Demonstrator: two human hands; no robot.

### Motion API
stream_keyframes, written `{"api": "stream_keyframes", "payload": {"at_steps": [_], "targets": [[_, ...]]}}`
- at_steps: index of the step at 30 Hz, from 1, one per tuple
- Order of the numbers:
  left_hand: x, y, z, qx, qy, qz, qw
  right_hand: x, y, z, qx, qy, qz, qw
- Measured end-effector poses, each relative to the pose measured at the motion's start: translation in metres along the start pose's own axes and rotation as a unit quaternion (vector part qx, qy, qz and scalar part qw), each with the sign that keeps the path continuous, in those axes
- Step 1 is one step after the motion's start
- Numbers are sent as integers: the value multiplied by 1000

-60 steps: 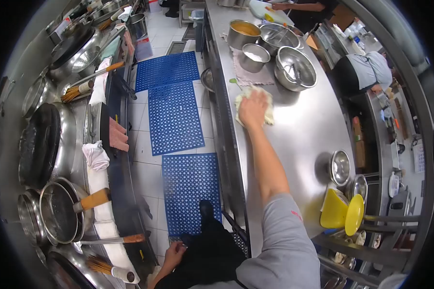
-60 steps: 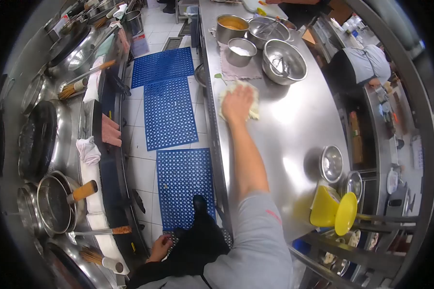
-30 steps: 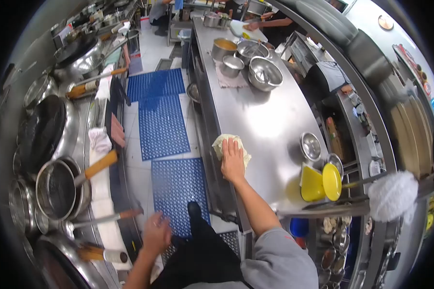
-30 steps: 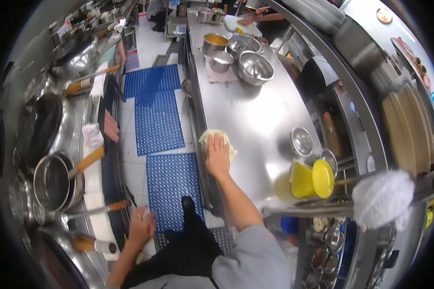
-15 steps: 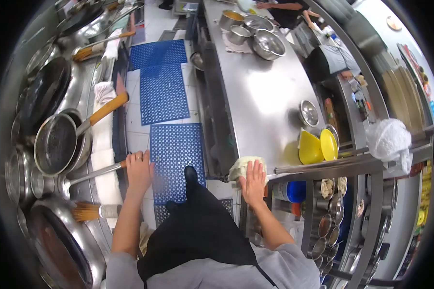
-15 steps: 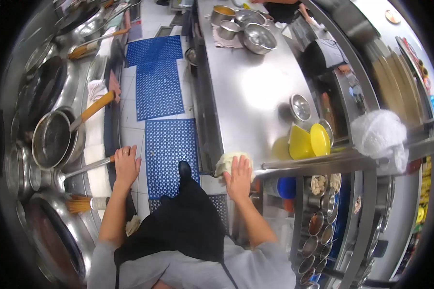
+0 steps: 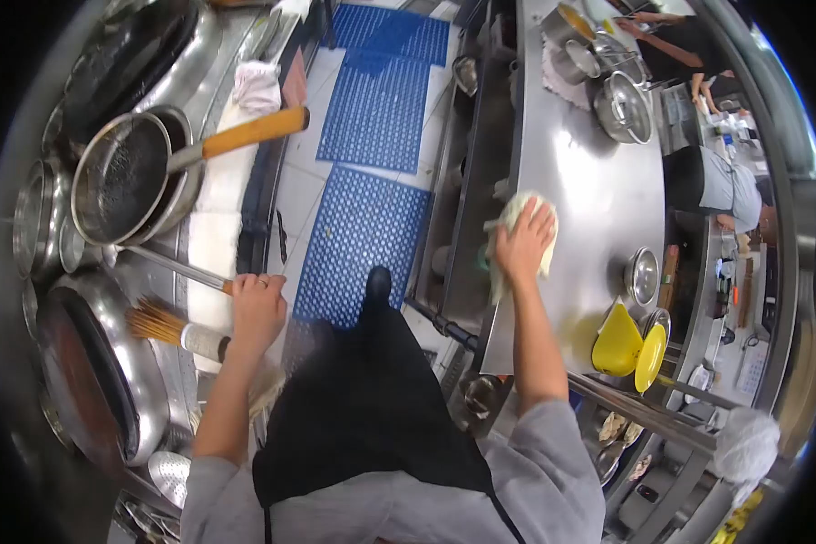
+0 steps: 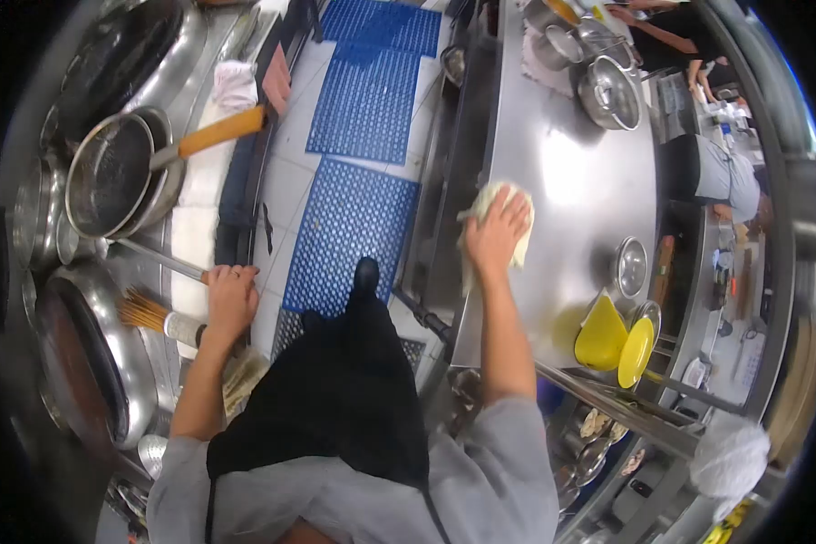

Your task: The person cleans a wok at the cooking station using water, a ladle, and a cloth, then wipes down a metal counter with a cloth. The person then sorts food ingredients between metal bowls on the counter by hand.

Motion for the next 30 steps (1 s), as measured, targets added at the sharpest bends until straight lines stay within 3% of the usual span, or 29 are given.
{"api": "stream_keyframes", "payload": {"at_steps": [3, 5, 8, 11, 12, 17, 18, 19, 21, 22, 23, 25, 27, 28, 29, 30], "targets": [[-1, -6, 13, -36, -42, -20, 998, 4, -21, -75, -47, 40, 18, 998], [-4, -6, 18, -58, -52, -17, 997, 6, -39, -116, -126, 28, 99, 987], [-6, -3, 16, -81, -36, 8, 996, 17, -75, -172, -301, 81, 102, 945], [-14, 17, 7, -73, 20, 88, 993, 71, -114, -182, -163, -103, 16, 981], [-14, 25, 7, -53, 25, 110, 992, 94, -122, -173, -155, -114, -2, 981], [34, 54, 30, -110, -134, 277, 945, 211, -85, -122, -47, -159, -41, 985], [51, 52, 43, -134, -155, 282, 937, 224, -66, -115, -11, -170, -32, 985], [68, 48, 58, -157, -178, 287, 928, 232, -38, -106, 94, -215, -80, 969], [98, 40, 89, -202, -226, 285, 909, 243, 3, -76, 161, -57, 116, 978], [111, 34, 104, -223, -246, 278, 901, 230, -5, -65, 168, -79, -10, 983], [123, 29, 120, -244, -264, 270, 893, 250, -1, -48, 148, 5, 18, 989], [153, 19, 159, -236, -300, 249, 890, 283, 2, -6, 196, -4, -151, 969], [174, 6, 185, -246, -336, 240, 877, 310, 0, 60, 413, -103, -319, 847], [181, 1, 195, -261, -358, 243, 863, 323, 3, 98, 562, -16, -449, 694], [186, -3, 203, -278, -380, 244, 848, 342, -1, 135, 672, 72, -548, 494], [187, -9, 206, -301, -371, 258, 839, 347, 9, 154, 698, 118, -568, 420]]}}
Point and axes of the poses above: each hand's wrist, its own z-axis away from the middle knuckle, its own x-axis out of the palm, y = z × x, the point moved 7 cm from there along -z, towards the middle knuckle, and after that the axes turned 3 degrees about -x, right-handed, at the moved point
